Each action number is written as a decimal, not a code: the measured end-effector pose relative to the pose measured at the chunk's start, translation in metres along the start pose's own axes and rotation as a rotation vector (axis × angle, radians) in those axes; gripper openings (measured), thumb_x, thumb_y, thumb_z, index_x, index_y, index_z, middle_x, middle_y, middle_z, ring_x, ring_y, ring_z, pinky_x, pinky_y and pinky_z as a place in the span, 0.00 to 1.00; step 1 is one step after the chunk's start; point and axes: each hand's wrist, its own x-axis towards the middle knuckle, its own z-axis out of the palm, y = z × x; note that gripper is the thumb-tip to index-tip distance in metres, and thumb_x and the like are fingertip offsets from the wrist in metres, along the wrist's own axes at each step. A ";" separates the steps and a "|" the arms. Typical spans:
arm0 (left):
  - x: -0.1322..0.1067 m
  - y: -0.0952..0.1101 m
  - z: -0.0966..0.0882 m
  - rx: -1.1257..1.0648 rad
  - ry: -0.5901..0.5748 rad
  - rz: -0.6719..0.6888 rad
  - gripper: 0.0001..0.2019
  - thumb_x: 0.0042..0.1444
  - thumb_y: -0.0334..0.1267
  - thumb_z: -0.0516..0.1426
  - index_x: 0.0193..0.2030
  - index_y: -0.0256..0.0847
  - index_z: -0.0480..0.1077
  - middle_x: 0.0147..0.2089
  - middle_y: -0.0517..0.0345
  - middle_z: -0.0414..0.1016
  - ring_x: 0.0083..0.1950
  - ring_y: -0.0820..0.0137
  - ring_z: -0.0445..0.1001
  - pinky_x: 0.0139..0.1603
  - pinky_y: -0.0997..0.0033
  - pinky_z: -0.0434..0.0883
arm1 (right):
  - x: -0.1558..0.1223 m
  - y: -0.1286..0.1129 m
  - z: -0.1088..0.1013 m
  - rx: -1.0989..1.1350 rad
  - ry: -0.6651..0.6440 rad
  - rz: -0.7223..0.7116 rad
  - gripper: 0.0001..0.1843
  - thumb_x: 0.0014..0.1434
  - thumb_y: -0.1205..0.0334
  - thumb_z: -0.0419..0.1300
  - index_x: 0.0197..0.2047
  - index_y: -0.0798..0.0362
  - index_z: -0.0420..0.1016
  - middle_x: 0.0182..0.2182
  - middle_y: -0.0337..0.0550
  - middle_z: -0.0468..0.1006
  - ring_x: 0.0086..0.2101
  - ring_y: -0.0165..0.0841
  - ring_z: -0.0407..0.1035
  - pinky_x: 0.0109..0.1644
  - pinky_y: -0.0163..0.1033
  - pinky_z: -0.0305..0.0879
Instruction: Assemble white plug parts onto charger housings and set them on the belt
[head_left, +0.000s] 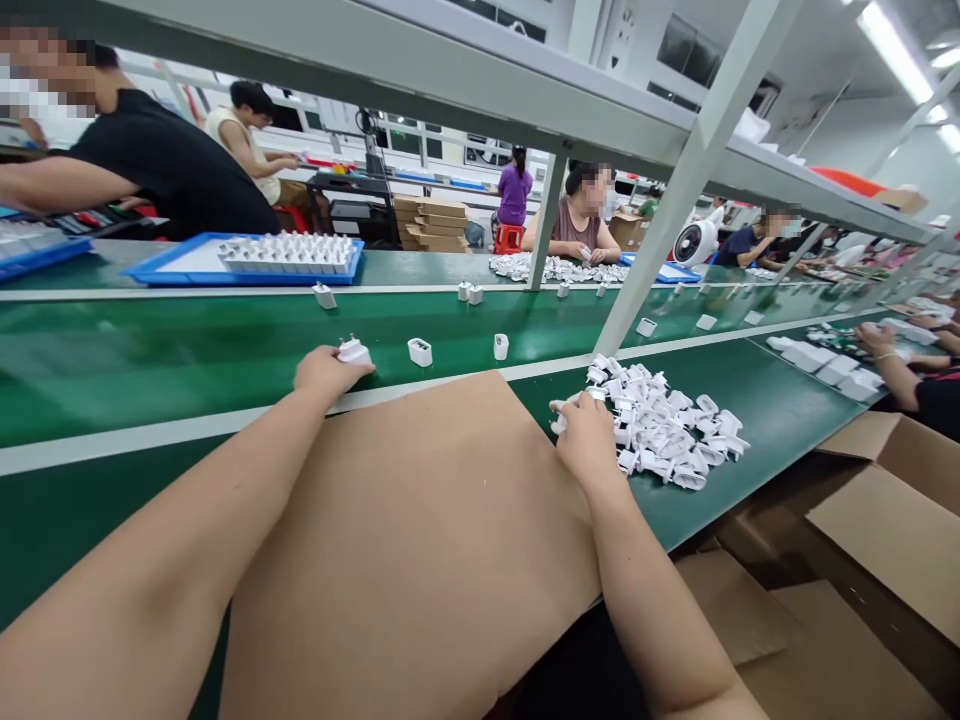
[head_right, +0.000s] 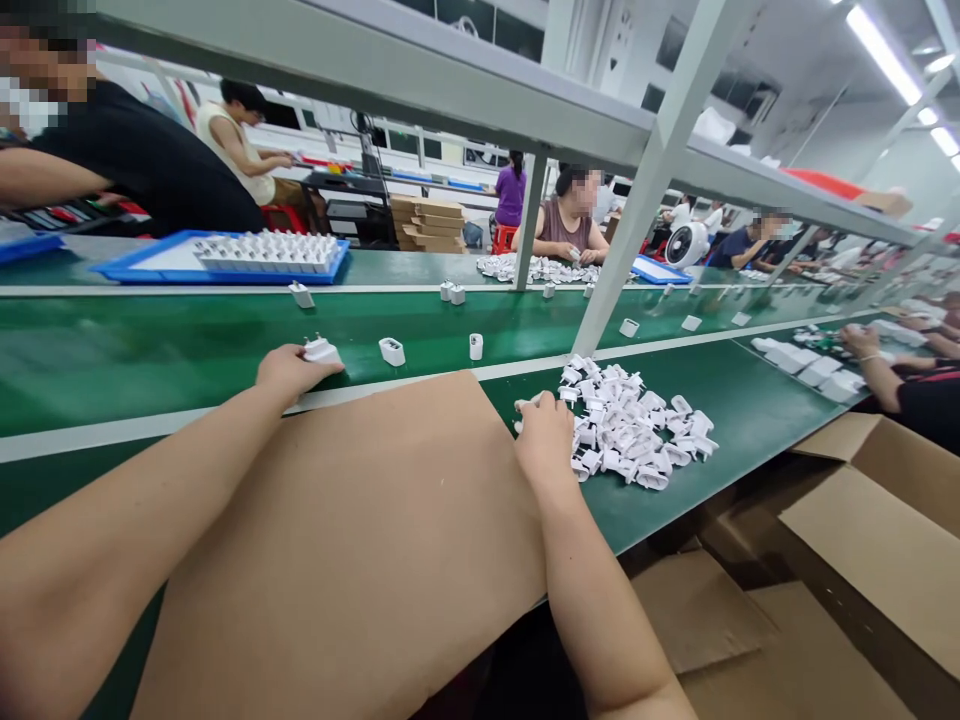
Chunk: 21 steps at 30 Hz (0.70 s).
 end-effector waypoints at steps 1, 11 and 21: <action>-0.003 0.004 0.001 0.025 0.080 -0.007 0.31 0.48 0.55 0.69 0.48 0.35 0.66 0.54 0.44 0.70 0.64 0.37 0.61 0.58 0.43 0.63 | 0.001 0.001 0.002 0.113 0.061 -0.006 0.23 0.59 0.74 0.58 0.54 0.53 0.84 0.51 0.58 0.75 0.51 0.48 0.71 0.56 0.52 0.67; -0.007 0.048 0.048 0.115 -0.146 0.304 0.27 0.51 0.36 0.63 0.59 0.34 0.70 0.67 0.36 0.66 0.68 0.39 0.63 0.68 0.45 0.62 | 0.011 -0.020 0.006 1.404 -0.208 0.432 0.26 0.45 0.46 0.76 0.41 0.52 0.78 0.28 0.35 0.76 0.23 0.24 0.66 0.25 0.30 0.59; -0.127 0.068 0.014 -0.118 -0.315 0.389 0.17 0.52 0.49 0.66 0.44 0.42 0.79 0.45 0.50 0.75 0.47 0.55 0.75 0.52 0.57 0.73 | 0.000 -0.034 0.006 1.464 -0.314 0.191 0.22 0.43 0.52 0.78 0.39 0.54 0.82 0.32 0.39 0.80 0.30 0.27 0.70 0.39 0.37 0.70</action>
